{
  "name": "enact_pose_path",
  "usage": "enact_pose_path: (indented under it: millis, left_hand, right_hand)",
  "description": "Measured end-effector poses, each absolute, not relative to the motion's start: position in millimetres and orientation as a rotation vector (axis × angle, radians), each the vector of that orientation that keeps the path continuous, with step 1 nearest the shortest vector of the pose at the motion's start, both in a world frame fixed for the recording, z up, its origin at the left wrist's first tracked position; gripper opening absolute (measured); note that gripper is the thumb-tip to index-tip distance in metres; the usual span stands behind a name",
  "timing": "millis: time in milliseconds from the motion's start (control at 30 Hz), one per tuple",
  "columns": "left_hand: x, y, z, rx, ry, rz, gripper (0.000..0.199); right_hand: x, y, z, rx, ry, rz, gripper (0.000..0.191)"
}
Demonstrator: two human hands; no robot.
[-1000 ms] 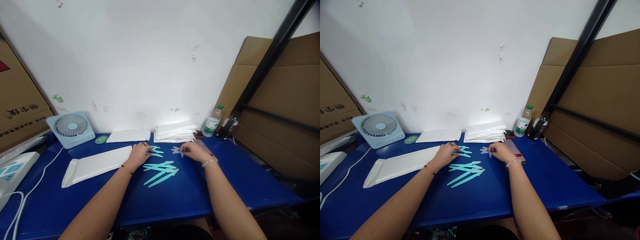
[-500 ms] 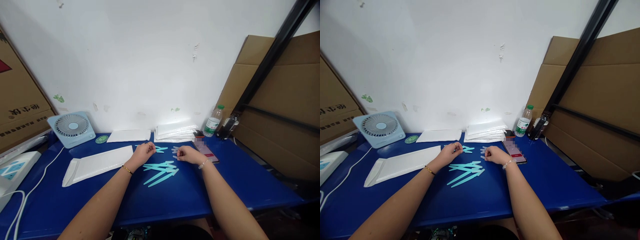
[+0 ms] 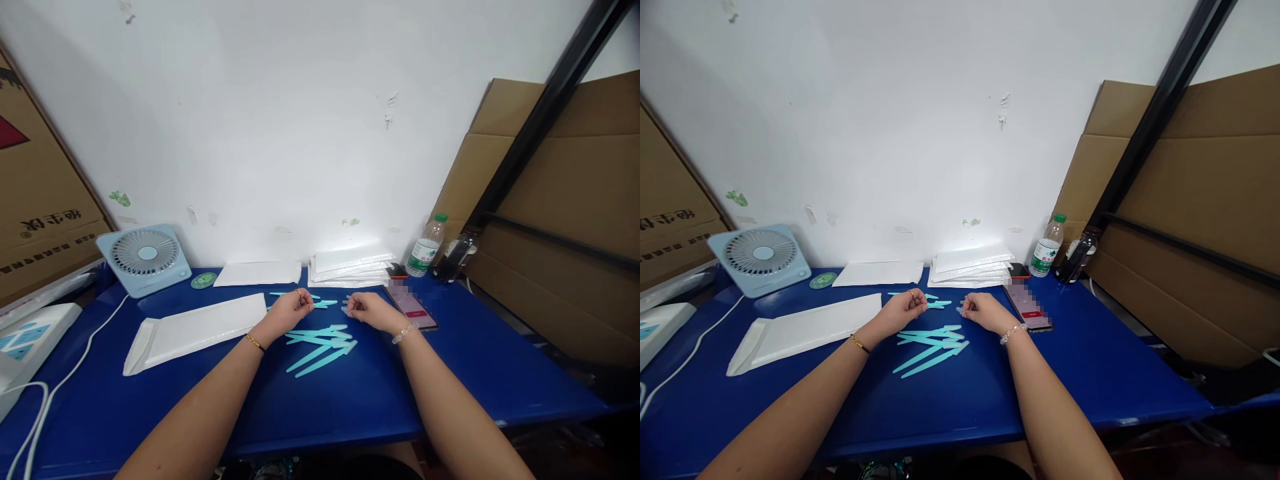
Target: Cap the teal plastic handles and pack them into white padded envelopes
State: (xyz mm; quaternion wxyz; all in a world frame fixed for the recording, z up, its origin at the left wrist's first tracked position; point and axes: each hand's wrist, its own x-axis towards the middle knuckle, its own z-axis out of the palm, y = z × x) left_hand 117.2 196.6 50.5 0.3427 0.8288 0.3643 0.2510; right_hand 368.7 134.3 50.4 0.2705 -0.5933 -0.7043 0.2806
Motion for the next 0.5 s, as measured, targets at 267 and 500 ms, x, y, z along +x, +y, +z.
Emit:
enact_pose_path:
  millis: [267, 500]
  left_hand:
    - [117, 199, 49, 2.185, 0.974, 0.659, 0.02]
    - [121, 189, 56, 2.177, 0.911, 0.598, 0.023]
  right_hand:
    - [360, 134, 60, -1.4, -1.788, 0.759, 0.021]
    - [343, 130, 58, -1.356, -1.828, 0.853, 0.021]
